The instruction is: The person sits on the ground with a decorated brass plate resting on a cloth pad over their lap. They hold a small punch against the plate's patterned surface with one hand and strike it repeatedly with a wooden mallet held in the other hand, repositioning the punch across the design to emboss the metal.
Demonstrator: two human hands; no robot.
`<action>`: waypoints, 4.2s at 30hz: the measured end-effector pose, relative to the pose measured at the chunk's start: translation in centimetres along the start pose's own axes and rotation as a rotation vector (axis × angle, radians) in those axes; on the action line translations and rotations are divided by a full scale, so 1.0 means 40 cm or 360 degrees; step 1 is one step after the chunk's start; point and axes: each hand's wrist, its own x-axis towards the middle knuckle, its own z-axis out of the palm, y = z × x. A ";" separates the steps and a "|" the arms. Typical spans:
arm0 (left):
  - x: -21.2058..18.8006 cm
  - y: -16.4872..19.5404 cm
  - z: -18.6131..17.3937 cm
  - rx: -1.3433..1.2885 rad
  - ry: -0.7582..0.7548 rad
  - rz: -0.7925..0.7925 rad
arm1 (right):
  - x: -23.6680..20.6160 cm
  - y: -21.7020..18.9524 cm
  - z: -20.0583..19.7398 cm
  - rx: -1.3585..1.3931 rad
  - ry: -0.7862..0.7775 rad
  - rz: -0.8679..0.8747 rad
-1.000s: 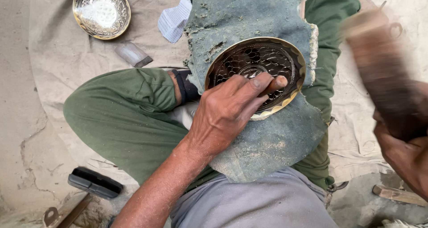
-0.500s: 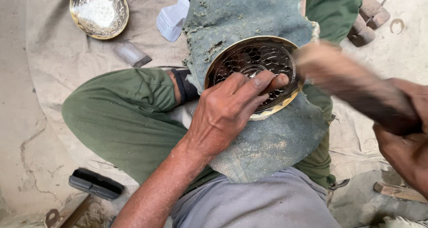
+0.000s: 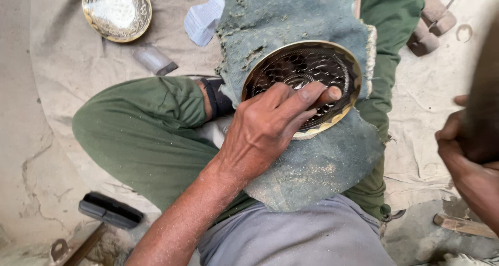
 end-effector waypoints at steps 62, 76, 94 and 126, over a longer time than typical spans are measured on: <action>-0.005 -0.013 0.079 -0.0059 -0.0068 0.0041 | -0.036 0.101 0.054 0.0201 0.0000 0.0182; 0.001 -0.006 0.063 -0.0006 -0.0136 0.0020 | -0.042 0.067 0.027 0.0190 0.0016 0.0105; 0.006 -0.013 0.060 0.0001 -0.0120 0.0039 | -0.026 0.062 0.027 0.0159 0.0010 0.0055; -0.003 -0.014 0.042 -0.0003 -0.0151 0.0014 | 0.002 0.009 -0.019 0.0061 0.0074 -0.0216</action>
